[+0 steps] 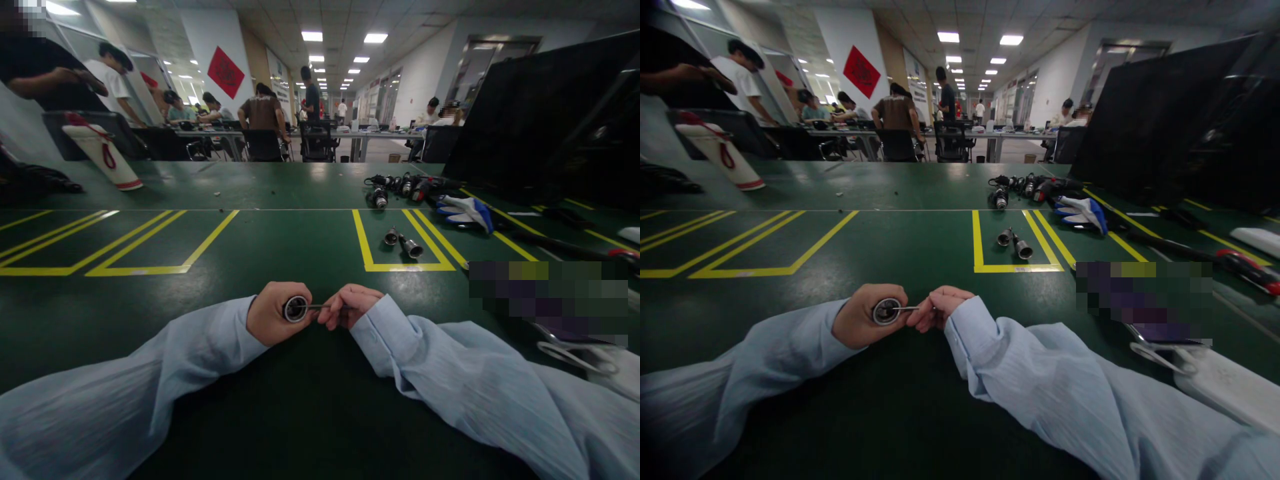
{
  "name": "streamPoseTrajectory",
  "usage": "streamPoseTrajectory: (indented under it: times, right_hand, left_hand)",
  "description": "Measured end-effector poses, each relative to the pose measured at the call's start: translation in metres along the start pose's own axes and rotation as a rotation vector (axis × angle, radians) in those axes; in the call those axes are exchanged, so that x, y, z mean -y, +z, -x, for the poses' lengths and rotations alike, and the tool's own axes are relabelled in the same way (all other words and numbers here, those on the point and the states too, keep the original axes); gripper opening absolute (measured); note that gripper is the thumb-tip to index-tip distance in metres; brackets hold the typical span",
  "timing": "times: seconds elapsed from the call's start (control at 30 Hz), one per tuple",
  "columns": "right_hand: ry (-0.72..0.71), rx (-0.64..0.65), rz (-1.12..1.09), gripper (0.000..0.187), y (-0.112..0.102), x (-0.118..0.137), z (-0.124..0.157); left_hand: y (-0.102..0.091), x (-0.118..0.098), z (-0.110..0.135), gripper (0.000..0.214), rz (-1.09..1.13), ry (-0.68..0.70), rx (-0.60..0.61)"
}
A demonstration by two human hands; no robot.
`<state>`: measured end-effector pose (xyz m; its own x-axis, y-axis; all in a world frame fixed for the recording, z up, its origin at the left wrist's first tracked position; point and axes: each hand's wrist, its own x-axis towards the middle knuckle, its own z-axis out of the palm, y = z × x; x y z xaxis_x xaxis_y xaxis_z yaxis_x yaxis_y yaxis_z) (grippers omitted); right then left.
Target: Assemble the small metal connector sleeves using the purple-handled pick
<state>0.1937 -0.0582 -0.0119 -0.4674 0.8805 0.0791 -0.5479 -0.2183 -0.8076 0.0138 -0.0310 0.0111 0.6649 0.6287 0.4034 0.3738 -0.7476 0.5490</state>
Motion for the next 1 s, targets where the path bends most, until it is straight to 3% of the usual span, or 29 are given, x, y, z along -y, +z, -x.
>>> streamPoseTrajectory:
  times: [0.23,0.5,1.0]
  right_hand:
    - [-0.143,-0.086,0.094,0.027,0.004,-0.009,0.002]
    - [-0.022,-0.046,0.004,0.026,-0.001,-0.007,-0.004]
    - [-0.159,-0.059,0.189,0.025,0.004,-0.002,0.007]
  left_hand:
    - [0.000,0.002,-0.001,0.012,-0.041,0.006,-0.012]
    - [0.000,0.000,0.000,0.013,-0.054,0.014,0.026]
    - [-0.002,-0.001,-0.001,0.012,-0.092,-0.007,-0.007]
